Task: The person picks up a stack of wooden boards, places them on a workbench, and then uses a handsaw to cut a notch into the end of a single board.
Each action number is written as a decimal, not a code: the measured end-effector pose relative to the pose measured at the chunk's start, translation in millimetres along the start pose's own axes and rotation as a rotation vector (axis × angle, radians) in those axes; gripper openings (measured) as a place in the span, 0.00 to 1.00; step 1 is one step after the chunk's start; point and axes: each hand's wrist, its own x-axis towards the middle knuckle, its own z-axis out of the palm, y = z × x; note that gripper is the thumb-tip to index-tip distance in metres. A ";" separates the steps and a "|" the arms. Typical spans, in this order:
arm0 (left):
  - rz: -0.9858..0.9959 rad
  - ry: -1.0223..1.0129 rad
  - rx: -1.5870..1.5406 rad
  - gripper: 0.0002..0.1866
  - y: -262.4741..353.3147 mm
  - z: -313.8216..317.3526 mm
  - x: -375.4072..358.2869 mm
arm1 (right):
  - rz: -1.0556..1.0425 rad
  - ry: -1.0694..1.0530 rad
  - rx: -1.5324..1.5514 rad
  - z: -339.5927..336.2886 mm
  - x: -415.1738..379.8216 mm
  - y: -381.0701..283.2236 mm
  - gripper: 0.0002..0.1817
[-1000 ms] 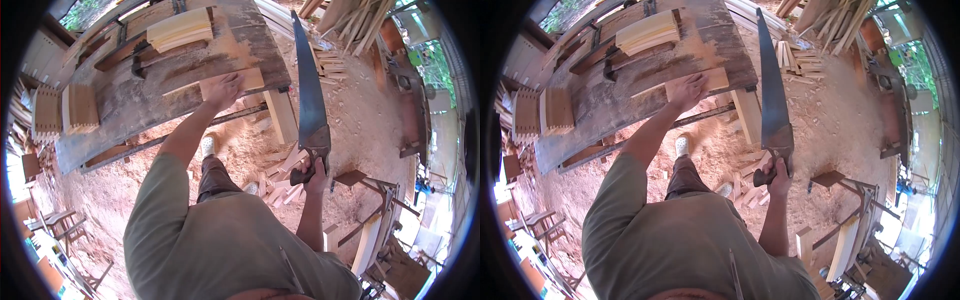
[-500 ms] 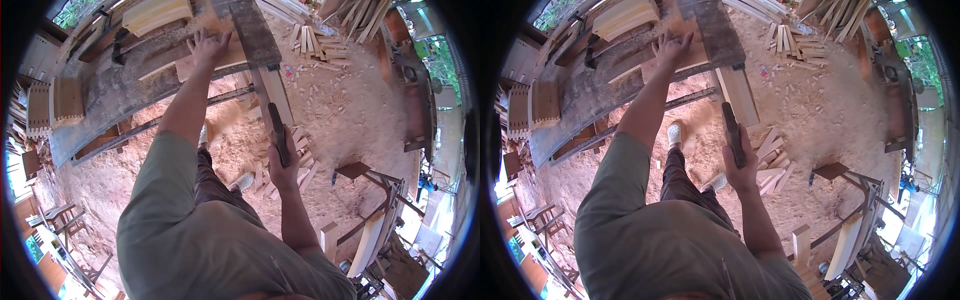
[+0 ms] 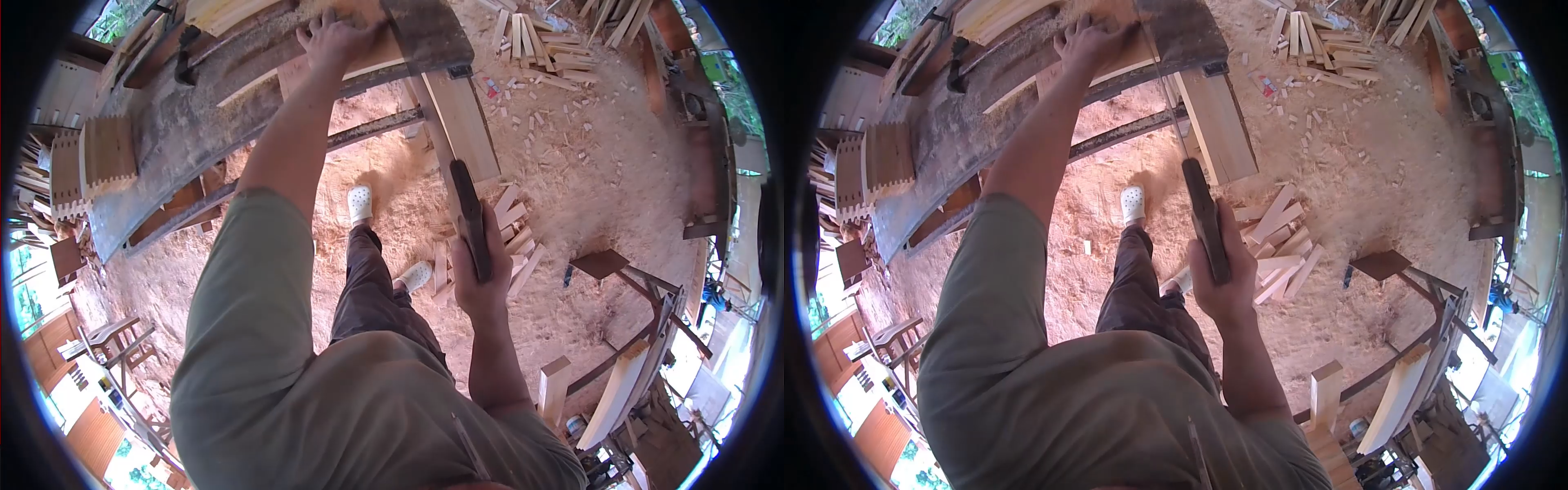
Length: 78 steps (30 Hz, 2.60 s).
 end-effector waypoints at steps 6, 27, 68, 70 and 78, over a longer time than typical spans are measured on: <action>0.003 0.017 0.022 0.49 1.0 0.6 -2.2 | -0.037 0.028 -0.012 2.0 7.9 -1.7 0.32; -0.010 -0.082 -0.029 0.45 8.8 -14.5 -15.9 | -0.069 0.030 -0.083 23.8 63.3 -27.1 0.30; 0.031 0.074 -0.035 0.44 3.7 -1.8 -7.3 | 0.020 -0.013 0.006 19.9 80.1 -16.0 0.30; 0.022 0.038 -0.030 0.42 1.5 -3.5 -3.8 | -0.173 -0.009 -0.015 32.0 107.9 -9.7 0.29; 0.125 0.044 -0.101 0.33 -25.7 8.0 -0.4 | -0.195 0.020 0.003 48.1 98.8 -11.2 0.30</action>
